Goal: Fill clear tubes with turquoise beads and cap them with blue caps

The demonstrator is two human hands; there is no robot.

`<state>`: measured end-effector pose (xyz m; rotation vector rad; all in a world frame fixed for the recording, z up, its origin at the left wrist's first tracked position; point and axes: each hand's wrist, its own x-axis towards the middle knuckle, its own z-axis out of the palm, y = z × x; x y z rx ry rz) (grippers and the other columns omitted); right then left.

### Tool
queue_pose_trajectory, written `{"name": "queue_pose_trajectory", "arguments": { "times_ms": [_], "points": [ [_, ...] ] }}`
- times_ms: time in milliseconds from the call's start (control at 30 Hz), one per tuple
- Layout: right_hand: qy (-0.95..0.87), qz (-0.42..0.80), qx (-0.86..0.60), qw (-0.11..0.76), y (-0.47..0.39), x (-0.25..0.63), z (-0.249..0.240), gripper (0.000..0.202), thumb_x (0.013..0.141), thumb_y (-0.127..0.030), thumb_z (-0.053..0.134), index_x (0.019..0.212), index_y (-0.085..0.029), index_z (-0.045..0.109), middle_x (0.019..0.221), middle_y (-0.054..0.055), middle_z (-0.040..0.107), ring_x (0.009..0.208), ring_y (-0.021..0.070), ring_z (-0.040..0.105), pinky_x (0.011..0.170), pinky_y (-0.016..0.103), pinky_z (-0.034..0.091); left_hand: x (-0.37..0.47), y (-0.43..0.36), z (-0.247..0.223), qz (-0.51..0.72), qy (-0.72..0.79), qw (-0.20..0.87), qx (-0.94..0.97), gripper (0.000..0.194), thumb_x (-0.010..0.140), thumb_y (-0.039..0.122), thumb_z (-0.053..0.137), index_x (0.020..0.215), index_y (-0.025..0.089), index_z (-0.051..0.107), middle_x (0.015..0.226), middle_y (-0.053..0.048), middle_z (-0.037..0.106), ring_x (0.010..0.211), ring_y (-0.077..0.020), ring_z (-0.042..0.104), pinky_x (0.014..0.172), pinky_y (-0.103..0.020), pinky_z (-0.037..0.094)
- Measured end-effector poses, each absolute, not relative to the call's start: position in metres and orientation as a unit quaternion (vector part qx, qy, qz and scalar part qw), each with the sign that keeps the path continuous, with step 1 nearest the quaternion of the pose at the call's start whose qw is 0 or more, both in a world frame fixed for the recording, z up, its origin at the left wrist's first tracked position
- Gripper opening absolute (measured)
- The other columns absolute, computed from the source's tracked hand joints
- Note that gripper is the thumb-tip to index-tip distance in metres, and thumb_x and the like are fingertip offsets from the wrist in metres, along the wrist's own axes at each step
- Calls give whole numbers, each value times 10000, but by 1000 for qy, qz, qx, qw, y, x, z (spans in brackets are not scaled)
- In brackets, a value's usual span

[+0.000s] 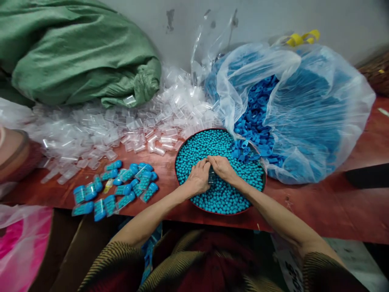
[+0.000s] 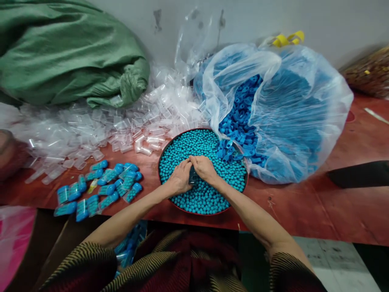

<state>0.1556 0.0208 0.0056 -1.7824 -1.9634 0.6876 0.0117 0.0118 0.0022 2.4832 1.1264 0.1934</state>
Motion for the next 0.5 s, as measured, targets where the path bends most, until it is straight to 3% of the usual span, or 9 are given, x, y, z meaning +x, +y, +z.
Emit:
{"name": "queue_pose_trajectory", "arguments": {
  "times_ms": [167,333,500],
  "points": [
    [-602,222,-694,326,12,145,-3,394,941,-318,275,1155,-147,557,1115,126,657,1029,199,600,894,319,442,15,12,9,49,436,221,871,851,663,169,556,1410,151,150,1423,-172,359,1281,-296,378,995,-474,384],
    [-629,263,-646,343,-5,142,0,359,947,-349,258,1022,-194,573,919,67,675,855,177,619,806,285,466,24,4,7,38,455,217,863,825,666,167,553,1405,102,192,1388,-194,374,1309,-336,322,1043,-496,327],
    [-687,228,-616,310,21,162,10,388,943,-371,309,833,-203,640,827,39,682,816,168,624,780,276,461,18,0,18,55,472,182,861,765,707,190,525,1397,89,212,1205,-172,491,1145,-301,473,954,-446,411]
  ]
}}
